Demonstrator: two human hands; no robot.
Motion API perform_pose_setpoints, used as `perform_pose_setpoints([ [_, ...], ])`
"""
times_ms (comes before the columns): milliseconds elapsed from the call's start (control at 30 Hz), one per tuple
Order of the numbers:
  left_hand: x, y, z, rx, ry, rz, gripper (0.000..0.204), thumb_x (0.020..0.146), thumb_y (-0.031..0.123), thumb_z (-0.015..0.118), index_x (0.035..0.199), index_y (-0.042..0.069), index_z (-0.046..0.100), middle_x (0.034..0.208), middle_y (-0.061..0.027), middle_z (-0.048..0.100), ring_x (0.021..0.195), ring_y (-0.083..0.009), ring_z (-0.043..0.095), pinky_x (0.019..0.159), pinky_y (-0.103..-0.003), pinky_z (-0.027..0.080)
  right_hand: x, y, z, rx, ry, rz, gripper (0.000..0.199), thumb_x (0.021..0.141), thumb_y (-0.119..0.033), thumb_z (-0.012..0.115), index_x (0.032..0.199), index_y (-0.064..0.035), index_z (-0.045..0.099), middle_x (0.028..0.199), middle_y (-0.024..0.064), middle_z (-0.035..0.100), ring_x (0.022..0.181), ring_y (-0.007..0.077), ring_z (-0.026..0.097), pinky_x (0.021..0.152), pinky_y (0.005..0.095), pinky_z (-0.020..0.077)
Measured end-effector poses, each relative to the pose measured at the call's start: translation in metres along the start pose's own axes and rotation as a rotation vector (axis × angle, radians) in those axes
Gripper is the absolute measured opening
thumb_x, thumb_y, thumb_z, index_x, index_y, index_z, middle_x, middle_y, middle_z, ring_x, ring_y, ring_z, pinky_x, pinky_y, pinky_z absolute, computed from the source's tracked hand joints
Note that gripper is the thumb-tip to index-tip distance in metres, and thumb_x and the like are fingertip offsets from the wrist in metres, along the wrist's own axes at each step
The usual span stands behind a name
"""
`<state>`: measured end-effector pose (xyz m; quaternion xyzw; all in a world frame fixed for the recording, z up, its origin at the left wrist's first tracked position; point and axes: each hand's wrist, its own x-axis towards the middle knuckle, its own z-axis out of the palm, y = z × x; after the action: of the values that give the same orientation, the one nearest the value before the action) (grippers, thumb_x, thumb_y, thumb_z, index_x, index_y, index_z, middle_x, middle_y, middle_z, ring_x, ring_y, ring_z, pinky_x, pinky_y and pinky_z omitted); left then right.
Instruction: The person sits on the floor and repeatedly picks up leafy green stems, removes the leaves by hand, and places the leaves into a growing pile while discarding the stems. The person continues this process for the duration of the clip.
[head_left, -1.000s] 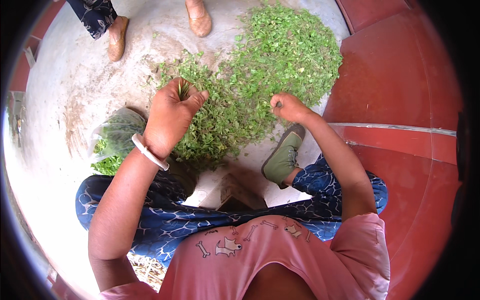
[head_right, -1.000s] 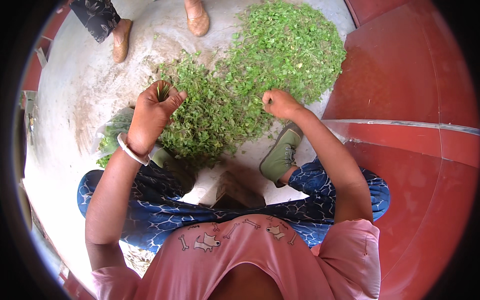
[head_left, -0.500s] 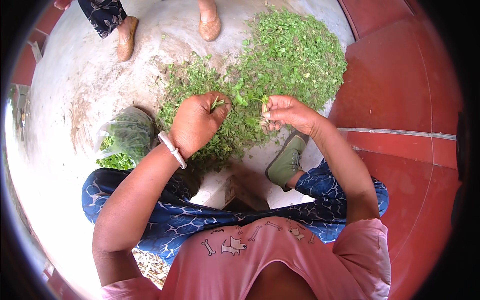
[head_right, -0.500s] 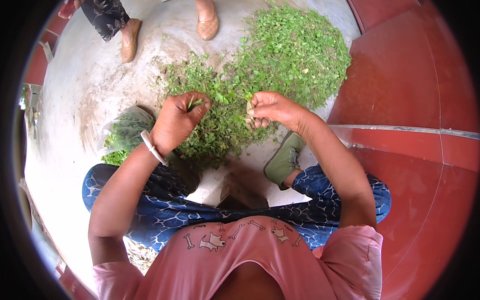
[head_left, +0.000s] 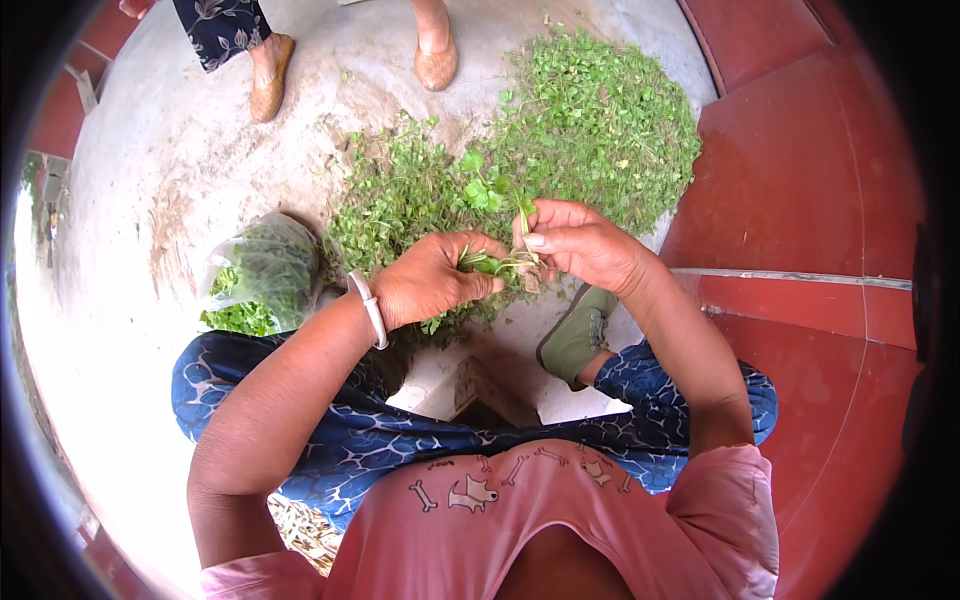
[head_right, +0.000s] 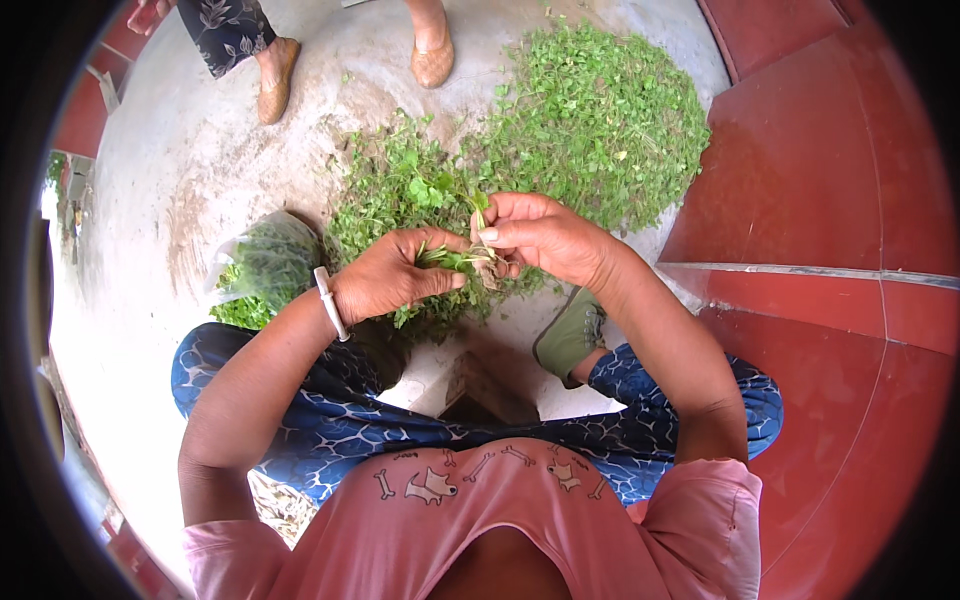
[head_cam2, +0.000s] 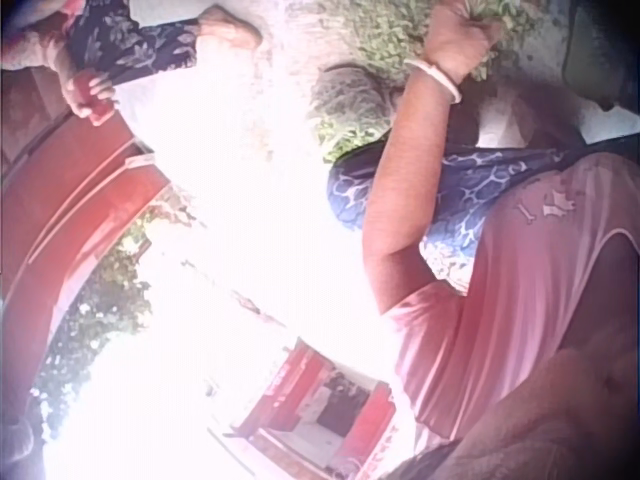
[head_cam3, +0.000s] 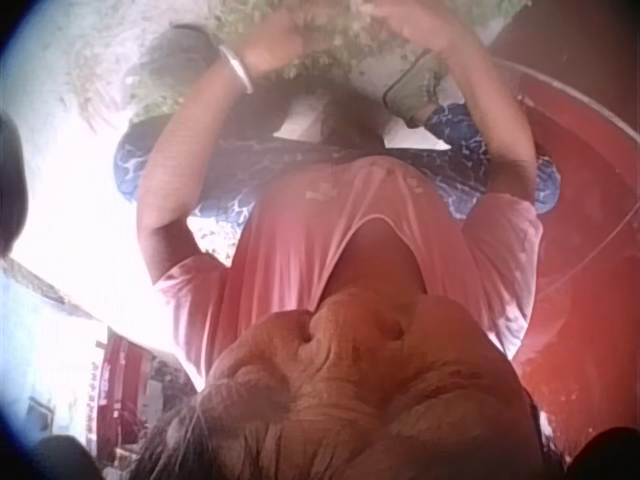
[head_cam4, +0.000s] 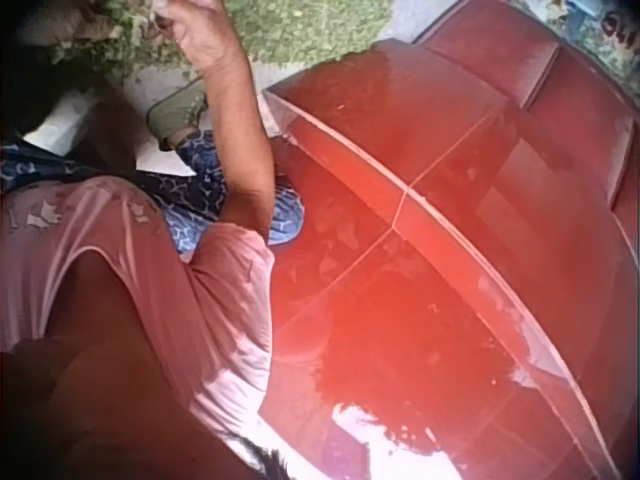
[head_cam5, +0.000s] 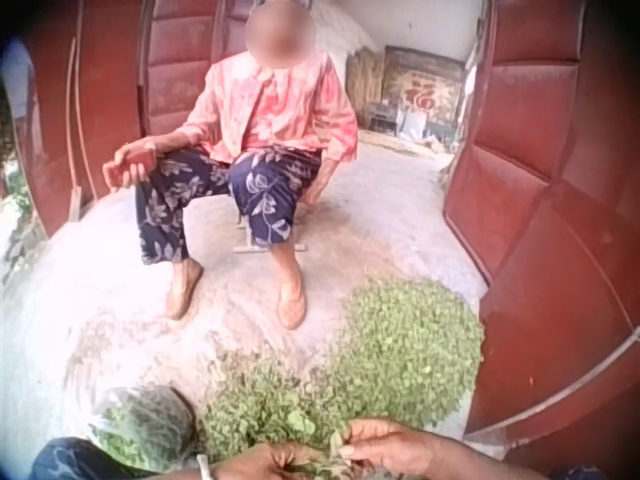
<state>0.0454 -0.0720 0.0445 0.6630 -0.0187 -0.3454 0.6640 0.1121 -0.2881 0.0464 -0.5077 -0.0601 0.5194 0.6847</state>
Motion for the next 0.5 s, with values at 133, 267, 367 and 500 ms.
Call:
perform_pose_setpoints([
  [133, -0.002, 0.000, -0.004, 0.155, 0.023, -0.029, 0.015, 0.085, 0.016, 0.063, 0.082, 0.002, 0.060, 0.064, 0.0003, 0.051, 0.061, -0.0080, 0.044, 0.056, -0.026, 0.040, 0.001, 0.005, -0.001, 0.045, 0.018, 0.029, 0.015, 0.086, -0.017, 0.057, 0.097, -0.0065, 0.057, 0.084, -0.0003, 0.058, 0.072, 0.0080, 0.057, 0.056, 0.0217, 0.0436],
  [267, -0.003, -0.003, -0.006, 0.203, 0.135, -0.014, 0.016, 0.087, 0.020, 0.062, 0.090, 0.004, 0.059, 0.060, 0.0031, 0.049, 0.049, -0.0047, 0.041, 0.045, -0.022, 0.036, -0.004, 0.009, 0.001, 0.033, 0.016, 0.070, 0.022, 0.084, -0.021, 0.061, 0.100, -0.0059, 0.056, 0.084, -0.0011, 0.058, 0.068, 0.0072, 0.052, 0.057, 0.0200, 0.0400],
  [367, -0.003, -0.008, -0.009, 0.245, 0.268, 0.040, 0.017, 0.087, 0.021, 0.062, 0.090, 0.004, 0.058, 0.059, 0.0035, 0.048, 0.050, -0.0043, 0.042, 0.044, -0.022, 0.036, -0.002, 0.017, -0.004, -0.133, -0.023, -0.009, 0.022, 0.083, -0.022, 0.063, 0.101, -0.0098, 0.056, 0.082, -0.0042, 0.055, 0.068, 0.0061, 0.052, 0.057, 0.0189, 0.0384],
  [500, -0.007, 0.001, -0.007, 0.221, 0.317, 0.051, 0.018, 0.085, 0.020, 0.063, 0.091, 0.003, 0.060, 0.061, -0.0041, 0.051, 0.059, -0.0106, 0.043, 0.057, -0.028, 0.042, -0.004, 0.014, 0.002, -0.232, 0.040, 0.055, 0.032, 0.082, -0.019, 0.065, 0.109, -0.0062, 0.055, 0.086, -0.0020, 0.057, 0.075, 0.0069, 0.052, 0.062, 0.0211, 0.0396],
])
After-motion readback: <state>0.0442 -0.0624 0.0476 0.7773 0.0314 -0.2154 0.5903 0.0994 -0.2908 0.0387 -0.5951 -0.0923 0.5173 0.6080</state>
